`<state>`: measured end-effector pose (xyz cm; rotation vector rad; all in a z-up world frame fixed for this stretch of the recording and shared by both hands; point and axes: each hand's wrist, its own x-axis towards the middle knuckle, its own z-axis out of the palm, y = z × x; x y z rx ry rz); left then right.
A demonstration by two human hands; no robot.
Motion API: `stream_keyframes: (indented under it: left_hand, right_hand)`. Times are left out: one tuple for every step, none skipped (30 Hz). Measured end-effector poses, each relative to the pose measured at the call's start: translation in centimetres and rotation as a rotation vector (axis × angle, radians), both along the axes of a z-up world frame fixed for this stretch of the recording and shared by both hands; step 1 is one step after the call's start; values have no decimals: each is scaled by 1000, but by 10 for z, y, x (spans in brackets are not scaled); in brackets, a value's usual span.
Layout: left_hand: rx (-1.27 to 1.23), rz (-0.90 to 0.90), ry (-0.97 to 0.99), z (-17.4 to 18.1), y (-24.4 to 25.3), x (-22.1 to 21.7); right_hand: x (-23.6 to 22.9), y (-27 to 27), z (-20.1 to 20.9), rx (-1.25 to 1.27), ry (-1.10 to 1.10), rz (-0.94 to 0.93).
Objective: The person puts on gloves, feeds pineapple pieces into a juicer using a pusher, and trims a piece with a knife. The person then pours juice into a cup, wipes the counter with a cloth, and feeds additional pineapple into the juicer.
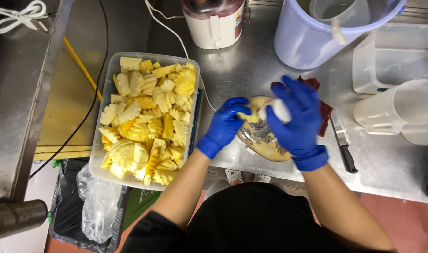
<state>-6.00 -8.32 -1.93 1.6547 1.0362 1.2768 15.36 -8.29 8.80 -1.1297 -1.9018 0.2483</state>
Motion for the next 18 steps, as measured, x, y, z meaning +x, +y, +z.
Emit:
stream_keyframes:
  left_hand:
    - [35,-43,67,0,9,8]
    - [78,-100,198,-1,17,16]
    - [116,-153,331,-3,21,22]
    - [155,-206,464,-6,23,25]
    - [193,-228,414,-10,23,26]
    - [231,-250,364,-14,22,25]
    - [270,-270,313,-19,21,23]
    - [225,-202,202,-24,25,12]
    - [184,-141,87,-29,33,-4]
    - [247,101,323,-32,44,-27]
    - [302,346,556,-33,51,-52]
    - [71,419,600,-30,57,-79]
    - [59,488,697,-26,62,-101]
    - [48,557,794,-22,68,-117]
    - [-29,511,812,-17,75,-128]
    - [-106,465,829,-12,81,-135]
    - [-184,414,845,-9,83,-138]
    - [-189,368,888,-6,84,-138]
  right_hand:
    - [10,2,12,12,58,-6]
    - [16,1,20,2,81,-28]
    - [21,-2,24,-12,108,-46]
    - [24,-6,26,-26,135,-63]
    - [23,-7,24,-52,172,-59]
    - [21,-7,20,-80,208,-54]
    - [18,-6,14,-106,243,-47]
    - [11,-4,8,-127,232,-20]
    - [3,-1,0,-145,219,-1]
    - [-3,1,-7,-163,205,17]
    - [-6,3,-11,-122,100,49]
    - [-9,5,-16,-82,-6,80]
    - [-12,6,-21,-42,-112,113]
    - [-17,5,-27,-21,-185,120]
    - [-21,4,-34,0,-257,127]
    - [-23,2,-41,22,-329,133]
    - [-25,0,-49,15,-339,110]
    - [-29,-2,-58,9,-349,86]
